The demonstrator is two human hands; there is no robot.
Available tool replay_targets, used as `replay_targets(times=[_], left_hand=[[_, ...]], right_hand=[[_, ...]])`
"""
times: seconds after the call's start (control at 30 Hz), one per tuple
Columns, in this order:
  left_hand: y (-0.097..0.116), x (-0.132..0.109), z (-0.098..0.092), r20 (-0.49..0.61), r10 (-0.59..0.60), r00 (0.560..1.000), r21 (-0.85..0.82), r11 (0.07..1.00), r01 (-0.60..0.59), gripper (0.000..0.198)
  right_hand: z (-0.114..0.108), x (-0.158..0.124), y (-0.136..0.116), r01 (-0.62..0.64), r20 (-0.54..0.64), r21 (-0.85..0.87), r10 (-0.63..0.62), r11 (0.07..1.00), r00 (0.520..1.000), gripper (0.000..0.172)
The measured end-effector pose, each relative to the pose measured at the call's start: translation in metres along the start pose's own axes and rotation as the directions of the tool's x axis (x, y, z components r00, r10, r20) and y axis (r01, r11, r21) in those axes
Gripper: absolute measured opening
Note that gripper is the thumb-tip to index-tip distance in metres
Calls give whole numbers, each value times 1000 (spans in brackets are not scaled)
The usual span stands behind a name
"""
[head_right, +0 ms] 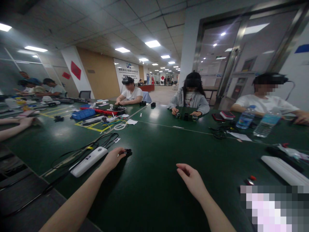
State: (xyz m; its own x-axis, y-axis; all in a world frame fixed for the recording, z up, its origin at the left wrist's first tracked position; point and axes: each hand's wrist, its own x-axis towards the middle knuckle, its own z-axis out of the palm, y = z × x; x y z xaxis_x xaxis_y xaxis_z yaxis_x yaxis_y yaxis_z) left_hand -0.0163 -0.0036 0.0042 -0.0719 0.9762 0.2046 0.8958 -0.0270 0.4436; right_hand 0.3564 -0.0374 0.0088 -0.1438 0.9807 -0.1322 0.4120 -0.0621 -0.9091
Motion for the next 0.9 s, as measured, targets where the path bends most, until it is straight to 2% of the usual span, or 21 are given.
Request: replay_targets(times=[0.23, 0.4, 0.57, 0.9], left_hand=[[-4, 1, 2, -4, -56, 998, -74, 996, 56, 20], [-7, 2, 5, -29, -35, 999, -73, 997, 33, 21], [-11, 3, 4, 1, 0, 1000, -70, 998, 0, 22], [-6, 3, 2, -2, -71, 997, -103, 992, 70, 22]], right_hand=[[0, -2, -2, -10, -12, -27, 10, 1000, 1000, 32], [0, -2, -3, 1, -5, -31, -1, 1000, 1000, 33], [0, -2, -4, -3, -4, -22, 3, 1000, 1000, 34], [0, -4, -6, -13, -5, -14, 13, 1000, 1000, 32]])
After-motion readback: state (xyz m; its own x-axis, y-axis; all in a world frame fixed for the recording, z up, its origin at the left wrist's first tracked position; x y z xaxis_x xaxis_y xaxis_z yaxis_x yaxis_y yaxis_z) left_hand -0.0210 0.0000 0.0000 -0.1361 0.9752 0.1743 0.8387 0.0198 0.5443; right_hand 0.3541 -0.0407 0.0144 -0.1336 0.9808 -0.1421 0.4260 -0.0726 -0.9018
